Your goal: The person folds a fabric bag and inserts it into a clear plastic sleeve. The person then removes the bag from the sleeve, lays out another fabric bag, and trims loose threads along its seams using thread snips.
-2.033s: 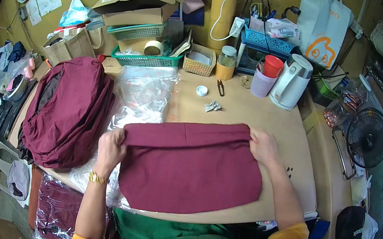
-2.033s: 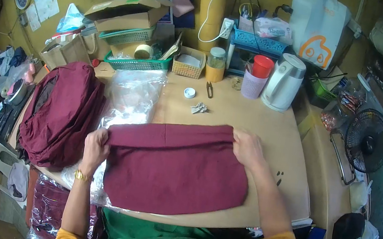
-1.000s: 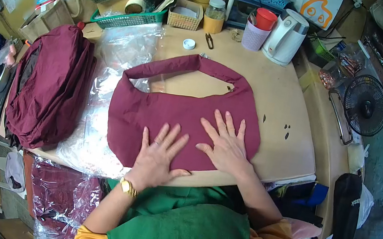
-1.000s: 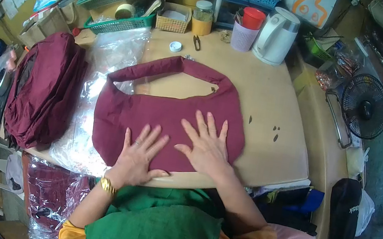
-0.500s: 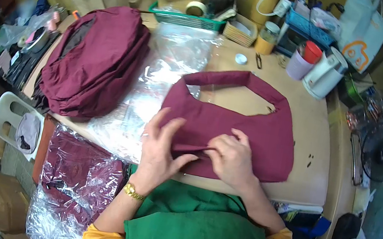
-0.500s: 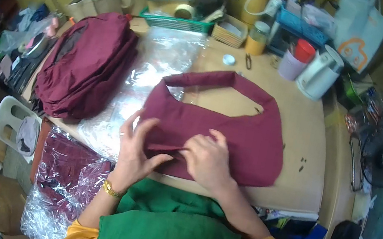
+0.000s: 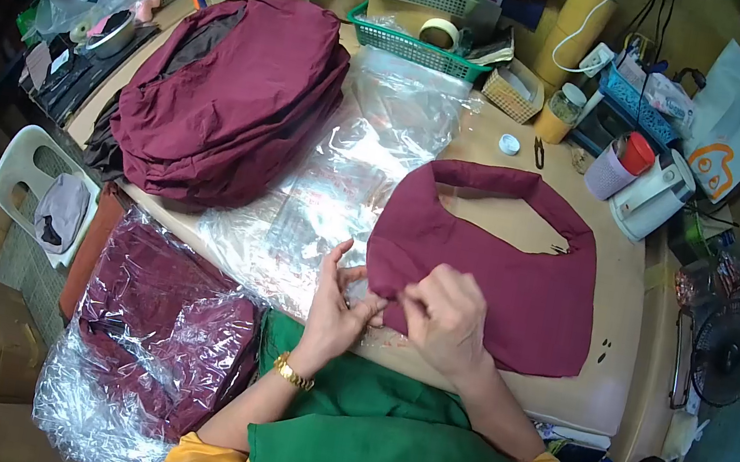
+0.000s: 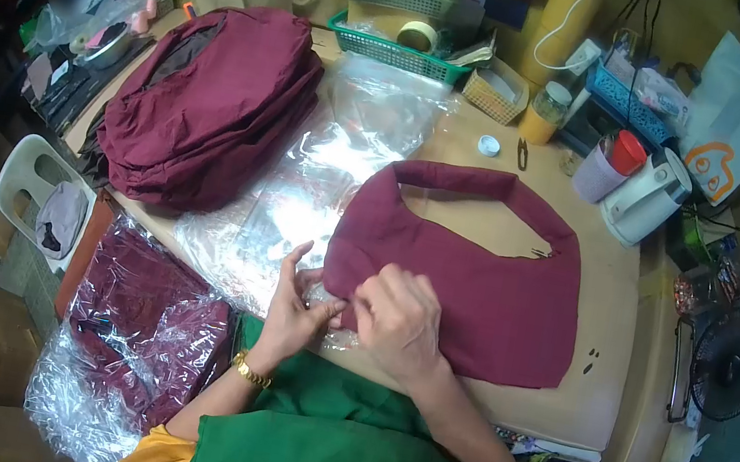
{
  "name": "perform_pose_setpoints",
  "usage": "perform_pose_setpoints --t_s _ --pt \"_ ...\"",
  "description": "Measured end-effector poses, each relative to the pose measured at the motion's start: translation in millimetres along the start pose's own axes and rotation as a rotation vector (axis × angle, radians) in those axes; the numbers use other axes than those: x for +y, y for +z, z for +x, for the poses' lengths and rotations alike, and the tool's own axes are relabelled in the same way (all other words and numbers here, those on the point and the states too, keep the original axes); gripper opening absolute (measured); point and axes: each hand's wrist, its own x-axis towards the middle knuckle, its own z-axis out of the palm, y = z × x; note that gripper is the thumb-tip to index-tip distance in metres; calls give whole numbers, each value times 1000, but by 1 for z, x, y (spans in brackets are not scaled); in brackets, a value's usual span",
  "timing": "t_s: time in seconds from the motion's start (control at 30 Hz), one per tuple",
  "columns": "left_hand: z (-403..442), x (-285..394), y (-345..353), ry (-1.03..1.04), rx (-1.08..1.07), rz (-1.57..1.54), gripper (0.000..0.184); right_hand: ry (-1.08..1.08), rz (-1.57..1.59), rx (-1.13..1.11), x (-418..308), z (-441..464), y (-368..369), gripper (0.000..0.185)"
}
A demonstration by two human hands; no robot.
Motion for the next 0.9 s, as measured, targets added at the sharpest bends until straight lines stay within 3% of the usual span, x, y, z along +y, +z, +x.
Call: perform_pose_setpoints --t_s 0.03,0.07,0.1,0.13,0.17,0.23,0.27,0.3,0.37,0.47,0.57,0.63,0.7,0.77,0.8,0.9 --pt "-5 3 0 6 1 -2 86 -5 -2 2 -2 -5 -3 16" --pt "-11 7 -1 249 1 437 80 13 215 -211 -6 -9 -8 18" --pt "-17 16 2 366 -2 629 72 32 431 -425 -7 -9 -13 22" --pt "-22 25 6 491 21 833 66 126 535 -497 -6 -4 -21 27" --pt "-28 34 9 616 67 1020 61 206 528 -429 -1 3 -24 24" --pt "-32 38 8 677 -191 1139 47 181 306 -221 16 11 -13 22" --pt "-27 24 5 745 -240 1238 45 216 289 -344 23 16 -7 37" --pt "-25 12 2 751 -242 1241 45 215 288 -337 28 15 8 37" --pt "-25 -7 0 637 -308 1322 41 -75 -103 -552 43 15 48 61" --pt "-26 -6 -3 635 -321 1344 39 -55 -170 -480 84 39 86 73" --pt "-24 6 -2 610 -308 1375 39 69 -146 -475 97 71 94 74" --pt "-21 25 -1 490 -348 1456 39 38 -106 -498 95 68 94 74" --pt "-17 60 10 180 -433 1582 37 -4 8 -503 74 60 63 71" --pt "-9 61 20 400 -283 1376 42 -19 -95 -426 49 28 26 72" --pt "-5 58 25 636 -306 1485 54 7 -108 -421 39 11 8 72" --pt "0 14 13 525 -336 1640 63 247 -207 -338 30 -54 -40 72"
